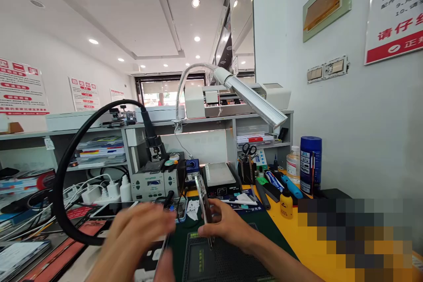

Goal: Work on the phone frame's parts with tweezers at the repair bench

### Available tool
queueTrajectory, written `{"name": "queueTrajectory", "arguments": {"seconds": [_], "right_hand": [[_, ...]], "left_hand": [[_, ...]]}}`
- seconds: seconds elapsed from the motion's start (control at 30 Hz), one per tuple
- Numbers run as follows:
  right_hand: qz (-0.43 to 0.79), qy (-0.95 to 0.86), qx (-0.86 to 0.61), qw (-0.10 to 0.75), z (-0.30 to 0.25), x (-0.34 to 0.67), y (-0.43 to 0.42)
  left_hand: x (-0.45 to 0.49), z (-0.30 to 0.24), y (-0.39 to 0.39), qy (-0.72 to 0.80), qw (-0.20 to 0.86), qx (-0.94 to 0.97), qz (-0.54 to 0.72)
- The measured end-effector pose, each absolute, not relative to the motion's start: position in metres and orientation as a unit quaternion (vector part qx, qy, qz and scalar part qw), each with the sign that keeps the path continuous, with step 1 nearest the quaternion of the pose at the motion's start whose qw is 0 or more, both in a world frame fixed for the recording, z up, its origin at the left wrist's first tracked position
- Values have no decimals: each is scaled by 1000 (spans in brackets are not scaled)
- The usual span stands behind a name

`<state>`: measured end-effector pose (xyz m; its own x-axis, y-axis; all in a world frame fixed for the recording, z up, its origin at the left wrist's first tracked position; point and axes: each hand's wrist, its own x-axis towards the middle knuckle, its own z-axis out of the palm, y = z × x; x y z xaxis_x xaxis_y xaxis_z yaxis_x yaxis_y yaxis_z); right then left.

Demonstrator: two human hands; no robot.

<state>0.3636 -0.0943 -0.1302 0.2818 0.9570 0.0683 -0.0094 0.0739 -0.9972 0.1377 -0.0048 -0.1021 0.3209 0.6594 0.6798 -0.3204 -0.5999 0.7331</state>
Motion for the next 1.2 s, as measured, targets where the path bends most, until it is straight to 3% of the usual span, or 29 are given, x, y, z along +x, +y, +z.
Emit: {"name": "queueTrajectory", "arguments": {"seconds": [0.07, 0.2, 0.3, 0.67, 1.2], "right_hand": [[415, -435, -541, 588, -129, 363, -95], [428, -444, -531, 581, -126, 362, -98], [440, -456, -518, 575, -124, 361, -101], [451, -465, -514, 563, -135, 357, -95], [450, -485, -515, 545, -142, 352, -92]], "left_hand": [[160, -89, 2, 195, 403, 723, 526], [205, -84, 21, 179, 576, 704, 375], [223, -93, 26, 132, 635, 682, 338], [223, -125, 34, 48, 688, 643, 333], [220, -138, 35, 101, 690, 624, 354]]}}
